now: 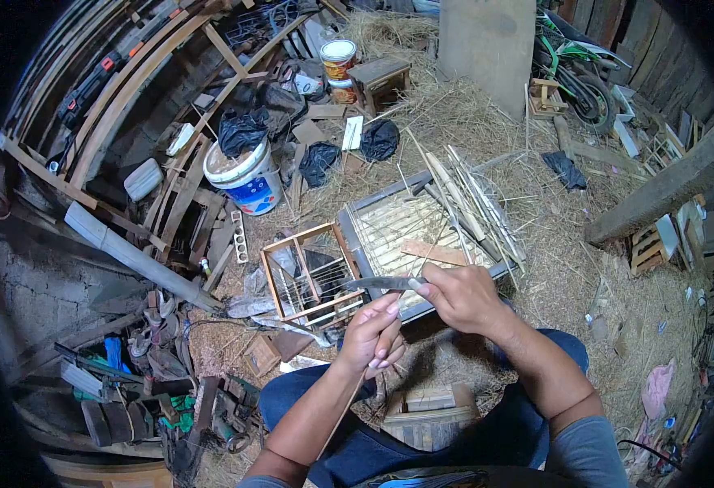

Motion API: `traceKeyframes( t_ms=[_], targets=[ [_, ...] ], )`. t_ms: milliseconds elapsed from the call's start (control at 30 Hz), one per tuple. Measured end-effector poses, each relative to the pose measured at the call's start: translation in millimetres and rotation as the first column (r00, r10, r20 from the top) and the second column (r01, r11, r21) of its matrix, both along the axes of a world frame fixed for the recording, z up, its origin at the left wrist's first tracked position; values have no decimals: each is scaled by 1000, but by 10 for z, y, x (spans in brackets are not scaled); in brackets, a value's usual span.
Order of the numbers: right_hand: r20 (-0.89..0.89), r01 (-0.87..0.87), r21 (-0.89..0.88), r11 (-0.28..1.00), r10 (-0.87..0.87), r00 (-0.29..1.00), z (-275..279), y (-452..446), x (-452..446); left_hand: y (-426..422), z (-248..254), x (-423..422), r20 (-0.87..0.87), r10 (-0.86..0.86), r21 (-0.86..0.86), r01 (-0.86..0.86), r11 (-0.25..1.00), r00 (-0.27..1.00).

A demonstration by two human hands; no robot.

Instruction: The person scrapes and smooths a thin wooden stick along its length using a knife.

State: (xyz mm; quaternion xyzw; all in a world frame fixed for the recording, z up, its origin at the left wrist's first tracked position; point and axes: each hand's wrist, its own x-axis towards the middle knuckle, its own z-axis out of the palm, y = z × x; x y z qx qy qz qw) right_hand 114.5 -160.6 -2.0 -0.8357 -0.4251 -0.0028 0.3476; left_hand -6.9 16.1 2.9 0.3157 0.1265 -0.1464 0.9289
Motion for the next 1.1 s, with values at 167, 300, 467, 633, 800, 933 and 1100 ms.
traceKeyframes(
  t_ms=[167,300,467,633,800,933,1100],
  targets=[
    [1,215,-127,968,-216,976,-193,-158,397,-19,50,-47,33,-30,32,29,999,999],
    [0,196,91,976,-197,980,-65,-106,243,-28,-4,-16,48,-39,126,32,992,998],
    [-37,-2,41,999,4,999,67,-8,-87,-24,-178,-17,39,-29,433,9,901,999],
    [-15,-40,33,999,41,999,45,7,-158,-54,-133,-54,35,17,345,-28,938,999],
    [113,-19,-21,1000,21,993,-48,-54,-9,-50,-41,-9,17,12,191,-15,981,1000],
    [85,238,-34,971,-234,968,-130,-196,360,-48,-9,-47,57,-1,140,-7,990,998],
    [-33,159,68,985,-157,987,27,-60,61,-45,-29,-26,67,-14,287,-6,958,998]
  ],
)
